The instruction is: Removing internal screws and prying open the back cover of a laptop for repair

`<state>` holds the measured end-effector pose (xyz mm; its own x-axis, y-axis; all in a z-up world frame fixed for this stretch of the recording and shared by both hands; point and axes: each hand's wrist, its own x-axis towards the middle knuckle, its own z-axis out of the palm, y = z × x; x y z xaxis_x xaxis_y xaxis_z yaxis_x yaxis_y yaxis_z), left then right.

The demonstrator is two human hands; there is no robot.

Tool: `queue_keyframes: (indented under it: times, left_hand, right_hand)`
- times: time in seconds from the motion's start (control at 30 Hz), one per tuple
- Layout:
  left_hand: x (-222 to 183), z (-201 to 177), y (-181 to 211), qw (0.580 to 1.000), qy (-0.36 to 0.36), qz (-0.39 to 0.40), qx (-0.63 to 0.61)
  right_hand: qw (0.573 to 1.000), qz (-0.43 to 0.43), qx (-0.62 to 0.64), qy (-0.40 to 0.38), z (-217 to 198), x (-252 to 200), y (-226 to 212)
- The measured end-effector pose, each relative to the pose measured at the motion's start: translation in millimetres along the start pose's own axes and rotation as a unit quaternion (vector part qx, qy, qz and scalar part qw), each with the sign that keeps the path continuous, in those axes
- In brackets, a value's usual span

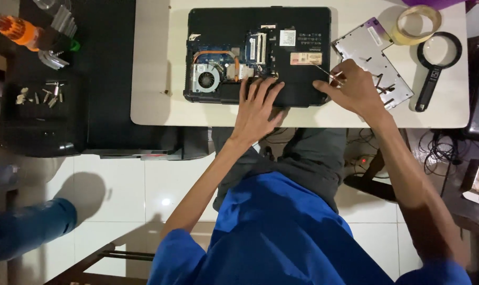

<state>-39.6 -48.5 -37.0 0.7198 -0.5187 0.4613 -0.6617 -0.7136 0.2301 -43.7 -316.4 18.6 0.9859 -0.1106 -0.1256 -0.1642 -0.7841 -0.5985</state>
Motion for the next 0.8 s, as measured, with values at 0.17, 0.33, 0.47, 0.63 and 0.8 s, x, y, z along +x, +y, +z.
queue_keyframes:
  times: [0.17, 0.33, 0.47, 0.63, 0.8]
  left_hand:
    - [5.4, -3.1, 0.6, 0.998, -0.028, 0.005, 0.053]
    - [15.6, -17.5, 3.2, 0.994, -0.067, 0.02, 0.086]
    - [19.8, -19.6, 2.3, 0.989, -0.093, 0.038, 0.104]
    - [23.9, -25.0, 4.2, 0.984, -0.112, 0.048, 0.127]
    - [26.1, -31.1, 6.8, 0.983, -0.093, 0.072, 0.142]
  right_hand:
    - [0.992, 0.071, -0.08, -0.073, 0.8, 20.8, 0.6]
    - [0.983, 0.095, -0.116, -0.109, 6.3, 32.6, 15.7]
    - [0.976, 0.109, -0.133, -0.135, 4.6, 44.6, 14.6]
    - [0.966, 0.145, -0.15, -0.149, 6.9, 47.3, 6.0]
    - [0.961, 0.144, -0.177, -0.155, 8.9, 41.7, -6.1]
